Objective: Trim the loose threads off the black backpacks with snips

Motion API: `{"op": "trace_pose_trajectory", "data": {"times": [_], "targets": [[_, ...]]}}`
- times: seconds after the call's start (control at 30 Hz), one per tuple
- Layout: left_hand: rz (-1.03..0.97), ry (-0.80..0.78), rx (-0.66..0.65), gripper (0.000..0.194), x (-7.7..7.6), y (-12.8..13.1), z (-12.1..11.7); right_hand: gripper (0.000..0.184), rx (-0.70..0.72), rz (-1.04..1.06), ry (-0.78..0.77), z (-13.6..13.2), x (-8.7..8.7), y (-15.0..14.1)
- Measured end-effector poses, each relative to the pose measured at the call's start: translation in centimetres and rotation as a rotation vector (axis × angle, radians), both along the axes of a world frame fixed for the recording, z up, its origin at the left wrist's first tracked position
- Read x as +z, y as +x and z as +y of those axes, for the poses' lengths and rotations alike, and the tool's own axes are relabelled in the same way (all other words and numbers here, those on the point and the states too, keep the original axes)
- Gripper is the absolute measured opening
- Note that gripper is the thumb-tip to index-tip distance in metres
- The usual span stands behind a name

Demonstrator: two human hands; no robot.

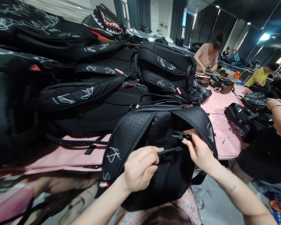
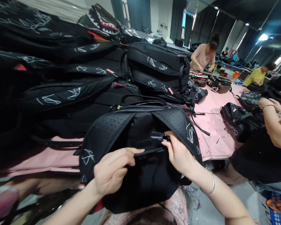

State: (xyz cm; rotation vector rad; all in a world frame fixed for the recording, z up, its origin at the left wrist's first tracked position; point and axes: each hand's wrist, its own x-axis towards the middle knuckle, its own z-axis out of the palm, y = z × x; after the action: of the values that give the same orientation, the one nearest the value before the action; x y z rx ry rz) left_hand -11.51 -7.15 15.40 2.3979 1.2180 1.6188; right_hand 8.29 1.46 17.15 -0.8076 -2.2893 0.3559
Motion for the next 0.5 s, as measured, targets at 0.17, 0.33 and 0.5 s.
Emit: {"op": "trace_pose_trajectory", "data": {"times": [0.17,0.33,0.5], "targets": [[0.174,-0.073,0.249,0.019,-0.3,0.0,0.6,0.018,0.262,0.091,-0.555,-4.8,-0.3,1.2],[0.477,-0.136,0.327,0.015,1.2,-0.4,1.9,0.015,0.384,0.183,-0.577,-6.2,-0.5,5.5],[0.233,0.034,0.222,0.017,4.1,-3.8,3.0,0.018,-0.139,0.423,-0.151,-4.2,-1.3,10.6]]}}
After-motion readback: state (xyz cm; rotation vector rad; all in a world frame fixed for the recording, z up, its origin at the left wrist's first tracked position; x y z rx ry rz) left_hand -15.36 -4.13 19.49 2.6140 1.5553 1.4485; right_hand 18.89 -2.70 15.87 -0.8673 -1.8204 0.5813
